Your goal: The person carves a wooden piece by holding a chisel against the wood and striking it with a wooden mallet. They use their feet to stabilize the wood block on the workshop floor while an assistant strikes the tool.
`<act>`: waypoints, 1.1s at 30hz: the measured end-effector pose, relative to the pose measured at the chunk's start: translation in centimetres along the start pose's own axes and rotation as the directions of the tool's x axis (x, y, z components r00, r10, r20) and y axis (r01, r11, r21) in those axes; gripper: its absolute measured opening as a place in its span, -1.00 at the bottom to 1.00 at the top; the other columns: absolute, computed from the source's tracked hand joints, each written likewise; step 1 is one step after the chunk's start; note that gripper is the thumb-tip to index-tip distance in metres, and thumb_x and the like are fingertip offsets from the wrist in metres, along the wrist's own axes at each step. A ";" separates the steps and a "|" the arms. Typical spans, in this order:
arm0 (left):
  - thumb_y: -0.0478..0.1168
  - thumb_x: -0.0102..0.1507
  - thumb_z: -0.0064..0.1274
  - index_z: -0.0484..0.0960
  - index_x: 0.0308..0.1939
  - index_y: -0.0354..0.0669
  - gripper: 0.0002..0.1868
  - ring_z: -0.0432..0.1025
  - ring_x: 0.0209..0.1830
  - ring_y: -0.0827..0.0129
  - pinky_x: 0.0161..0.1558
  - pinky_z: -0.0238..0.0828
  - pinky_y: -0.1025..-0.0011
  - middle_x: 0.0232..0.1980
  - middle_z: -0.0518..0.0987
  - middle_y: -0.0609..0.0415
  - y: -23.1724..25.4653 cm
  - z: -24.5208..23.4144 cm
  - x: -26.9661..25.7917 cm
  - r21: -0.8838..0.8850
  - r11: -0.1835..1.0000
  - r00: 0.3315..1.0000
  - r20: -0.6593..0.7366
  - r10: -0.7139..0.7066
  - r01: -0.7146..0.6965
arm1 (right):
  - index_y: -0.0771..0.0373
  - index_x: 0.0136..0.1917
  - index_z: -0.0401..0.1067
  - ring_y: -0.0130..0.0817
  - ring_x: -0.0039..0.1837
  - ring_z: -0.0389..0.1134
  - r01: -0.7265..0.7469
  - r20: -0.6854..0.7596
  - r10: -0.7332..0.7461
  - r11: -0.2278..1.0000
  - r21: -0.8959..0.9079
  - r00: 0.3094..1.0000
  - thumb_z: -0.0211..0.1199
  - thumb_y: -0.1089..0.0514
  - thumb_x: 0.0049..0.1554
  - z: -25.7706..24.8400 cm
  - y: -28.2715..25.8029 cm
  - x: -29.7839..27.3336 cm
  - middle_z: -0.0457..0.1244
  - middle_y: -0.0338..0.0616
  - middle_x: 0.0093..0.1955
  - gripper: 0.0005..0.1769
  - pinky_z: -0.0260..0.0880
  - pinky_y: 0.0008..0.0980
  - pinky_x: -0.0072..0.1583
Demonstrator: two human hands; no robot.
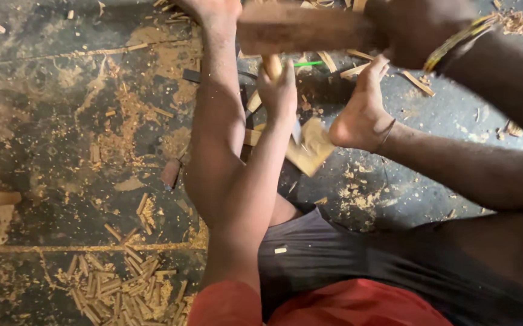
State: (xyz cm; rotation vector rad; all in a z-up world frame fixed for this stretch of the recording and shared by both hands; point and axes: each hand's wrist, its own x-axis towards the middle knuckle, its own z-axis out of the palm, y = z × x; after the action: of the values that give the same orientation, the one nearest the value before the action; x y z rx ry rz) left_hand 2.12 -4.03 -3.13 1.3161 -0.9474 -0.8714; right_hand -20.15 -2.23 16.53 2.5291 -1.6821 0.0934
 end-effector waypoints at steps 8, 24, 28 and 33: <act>-0.14 0.27 0.21 0.48 0.14 -0.40 -0.52 0.49 -0.20 0.36 -0.08 0.47 0.38 -0.10 0.58 -0.09 -2.0 0.1 -0.7 0.020 0.992 0.992 0.009 -0.128 0.128 | 0.35 0.16 0.41 0.07 0.02 0.44 0.043 -0.242 0.032 0.954 0.297 0.970 0.56 -0.04 0.03 5.3 -0.4 3.1 0.35 0.17 -0.05 -0.40 0.46 -0.05 0.00; 0.01 0.29 0.08 0.31 -0.07 0.06 -0.70 0.08 -0.74 0.55 -0.69 -0.03 0.50 -0.55 0.24 0.28 -2.3 -6.5 -0.8 -0.678 0.549 0.746 -0.001 -0.666 0.489 | 0.57 0.04 0.43 -0.15 -0.18 0.42 -0.688 0.577 0.376 0.374 0.622 0.725 0.42 0.15 0.18 11.0 0.1 -8.7 0.39 0.17 -0.17 -0.61 0.44 -0.18 -0.13; 0.08 0.31 0.05 0.27 -0.25 0.05 -0.67 0.06 -0.78 0.50 -0.68 0.01 0.49 -0.62 0.16 0.29 -1.9 -6.1 0.2 -0.795 0.290 0.720 0.246 -0.649 0.533 | 0.22 0.20 0.37 -0.40 -0.22 0.36 -0.597 0.589 0.473 -0.154 0.788 0.655 0.33 0.16 0.22 13.9 1.8 -11.6 0.33 -0.15 -0.17 -0.69 0.41 -0.35 -0.20; -0.13 0.43 0.16 0.33 -0.29 -0.02 -0.68 0.13 -0.71 0.50 -0.62 0.04 0.49 -0.55 0.25 0.25 3.4 -3.0 -1.2 -0.690 0.494 0.841 0.345 -0.418 0.528 | 0.31 0.12 0.39 -0.40 -0.24 0.35 -0.383 0.578 0.453 -0.453 0.805 0.679 0.33 0.18 0.28 16.3 2.8 -12.8 0.31 -0.18 -0.21 -0.78 0.39 -0.41 -0.21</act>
State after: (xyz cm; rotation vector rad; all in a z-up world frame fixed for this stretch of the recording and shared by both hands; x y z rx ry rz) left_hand 4.36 -1.57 0.12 0.7392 -0.1785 -1.6042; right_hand -27.81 6.48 -0.88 1.3861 -3.2960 2.6053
